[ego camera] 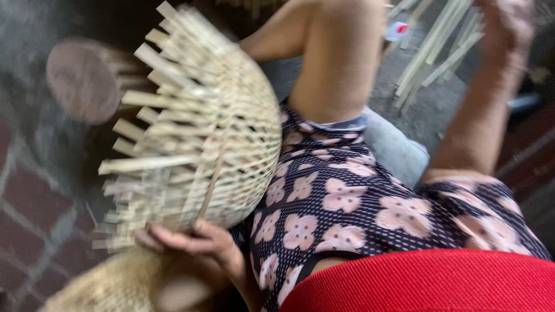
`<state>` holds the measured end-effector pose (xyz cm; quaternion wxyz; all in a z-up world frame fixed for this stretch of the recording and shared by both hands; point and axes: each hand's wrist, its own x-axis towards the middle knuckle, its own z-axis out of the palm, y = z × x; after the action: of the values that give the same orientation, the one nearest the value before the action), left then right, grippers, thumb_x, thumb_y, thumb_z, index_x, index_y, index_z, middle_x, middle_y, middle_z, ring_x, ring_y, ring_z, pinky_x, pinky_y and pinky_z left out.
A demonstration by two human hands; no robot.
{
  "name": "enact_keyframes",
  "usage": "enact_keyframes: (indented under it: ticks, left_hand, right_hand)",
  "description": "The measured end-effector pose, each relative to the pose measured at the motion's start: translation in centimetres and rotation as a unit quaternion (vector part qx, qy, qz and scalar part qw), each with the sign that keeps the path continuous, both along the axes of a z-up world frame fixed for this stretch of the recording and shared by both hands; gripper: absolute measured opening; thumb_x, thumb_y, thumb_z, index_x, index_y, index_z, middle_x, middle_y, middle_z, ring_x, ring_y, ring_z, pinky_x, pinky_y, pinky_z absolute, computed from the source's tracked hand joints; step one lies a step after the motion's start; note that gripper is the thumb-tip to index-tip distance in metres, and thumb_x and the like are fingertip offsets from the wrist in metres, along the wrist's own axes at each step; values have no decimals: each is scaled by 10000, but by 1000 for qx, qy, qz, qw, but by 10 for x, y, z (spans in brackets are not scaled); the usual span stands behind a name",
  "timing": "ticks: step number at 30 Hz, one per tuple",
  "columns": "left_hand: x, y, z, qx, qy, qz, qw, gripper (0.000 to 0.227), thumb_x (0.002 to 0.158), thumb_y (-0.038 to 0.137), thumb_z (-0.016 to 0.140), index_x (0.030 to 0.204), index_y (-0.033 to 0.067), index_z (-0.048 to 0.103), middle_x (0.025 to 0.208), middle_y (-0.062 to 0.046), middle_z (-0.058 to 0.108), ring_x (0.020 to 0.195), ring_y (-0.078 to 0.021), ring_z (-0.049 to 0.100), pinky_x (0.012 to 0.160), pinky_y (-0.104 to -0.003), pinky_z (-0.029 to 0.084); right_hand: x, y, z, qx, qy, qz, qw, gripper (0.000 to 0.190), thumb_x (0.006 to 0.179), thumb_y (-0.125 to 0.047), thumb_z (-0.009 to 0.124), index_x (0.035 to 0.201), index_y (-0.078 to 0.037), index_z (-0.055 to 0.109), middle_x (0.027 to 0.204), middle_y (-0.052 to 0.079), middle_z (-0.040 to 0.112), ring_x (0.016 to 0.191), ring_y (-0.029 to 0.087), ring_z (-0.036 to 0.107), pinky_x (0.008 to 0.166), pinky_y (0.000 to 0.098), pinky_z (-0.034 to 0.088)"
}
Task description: The person is weaving a bamboo basket, applying glue to joints from a bottle and weaving thin bamboo strips into the existing lattice structure.
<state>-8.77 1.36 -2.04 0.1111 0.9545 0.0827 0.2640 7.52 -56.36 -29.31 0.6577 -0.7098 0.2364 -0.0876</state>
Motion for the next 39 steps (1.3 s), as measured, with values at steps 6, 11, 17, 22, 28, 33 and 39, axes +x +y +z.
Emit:
enact_keyframes:
  ticks: [6,11,17,22,28,33,39]
  left_hand:
    - [21,-7,-1,24,-128,-90,987,451,1130,222,424,1564,248,302,1717,-151,175,1627,-354,73,1363,-599,56]
    - [11,-3,-8,-78,-146,-15,986,575,1069,441,584,1510,113,416,1528,-140,362,1393,-262,403,1203,-465,323]
    - [17,-39,-7,-25,-126,-119,985,331,1015,406,695,1224,149,709,916,41,657,888,-117,590,908,-359,421]
    - [28,-54,1,-27,-63,-158,985,266,1024,481,707,1020,215,715,884,87,612,936,-127,541,966,-383,349]
    - [36,-45,4,-4,-89,-92,992,276,972,485,711,870,244,627,843,60,568,913,-150,512,945,-375,363]
    - [39,-38,12,-19,-72,-71,995,209,976,431,736,988,227,692,950,63,637,954,-140,538,954,-360,372]
    - [48,-43,21,-22,-48,-64,997,208,943,360,812,1043,221,694,1019,67,644,998,-173,546,965,-344,397]
  right_hand:
    - [48,134,5,-178,-24,156,971,161,1100,-173,622,1143,-31,684,1003,103,701,859,206,671,757,343,533]
    - [45,171,98,-355,-154,285,877,193,1079,-176,592,1178,-40,687,1040,112,685,912,229,648,794,355,512]
    - [2,248,235,-429,-352,471,686,249,1054,-179,556,1220,-51,691,1084,124,666,976,256,621,838,368,486]
    - [-7,317,274,-255,-453,578,629,191,930,-203,721,1096,-109,730,874,9,729,776,129,632,720,308,446]
    - [23,313,255,-245,-487,484,684,153,911,-131,817,864,-175,678,689,-10,658,682,153,578,911,427,438]
    - [38,292,230,-313,-298,473,768,103,1014,-182,745,987,-174,646,880,-63,668,770,104,509,979,298,354]
    - [49,318,225,-265,-331,492,760,141,1013,-201,802,1059,-168,672,938,-88,700,827,98,510,950,302,331]
